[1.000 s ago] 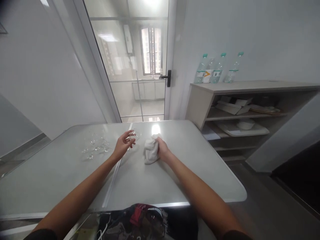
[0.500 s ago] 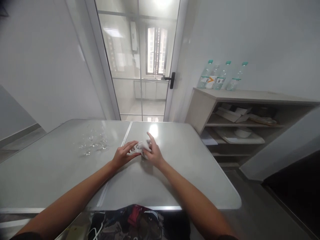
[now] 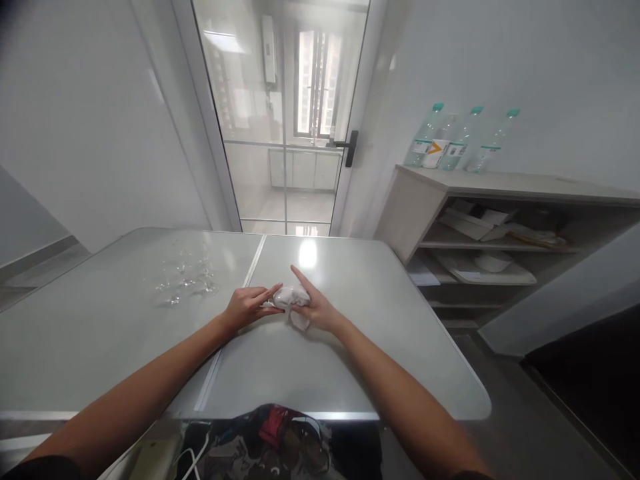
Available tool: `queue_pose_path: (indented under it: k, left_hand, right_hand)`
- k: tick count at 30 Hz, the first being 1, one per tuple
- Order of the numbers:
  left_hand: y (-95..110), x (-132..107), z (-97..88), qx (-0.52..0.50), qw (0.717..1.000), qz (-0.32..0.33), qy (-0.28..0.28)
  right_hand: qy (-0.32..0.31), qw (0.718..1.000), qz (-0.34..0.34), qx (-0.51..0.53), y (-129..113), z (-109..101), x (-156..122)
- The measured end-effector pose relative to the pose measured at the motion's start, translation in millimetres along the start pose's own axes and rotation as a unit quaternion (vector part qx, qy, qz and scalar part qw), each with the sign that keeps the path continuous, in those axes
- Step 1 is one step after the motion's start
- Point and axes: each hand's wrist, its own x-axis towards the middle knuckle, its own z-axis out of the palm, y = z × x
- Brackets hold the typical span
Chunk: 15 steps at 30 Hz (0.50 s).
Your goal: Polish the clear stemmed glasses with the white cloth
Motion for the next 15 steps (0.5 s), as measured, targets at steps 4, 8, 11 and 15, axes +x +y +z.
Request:
queue_pose_path:
  k: [4, 8, 11, 15]
  left_hand:
    - [4.5, 1.0, 2.7, -0.071, 0.992, -0.101, -0.038]
    - [-0.3, 11.2, -8.0, -0.338, 0.890, -0.263, -0.154]
    - [-11.3, 17.3, -18.2, -0.505, 0.747, -0.341, -0.266]
    - [-22.8, 19.8, -24.2, -0.574, 0.638, -0.402, -0.319]
  right_hand:
    - [0.055, 0.993, 0.044, 0.091, 3.0, 3.3, -2.9]
    - [-0.054, 0.998, -0.015, -0.042, -1.4, -4.8, -6.1]
    - [-0.200, 0.963, -0.041, -0.178, -3.0, -9.0, -5.2]
    - [-0.272, 0.933, -0.057, -0.227, -5.4, -7.6, -4.8]
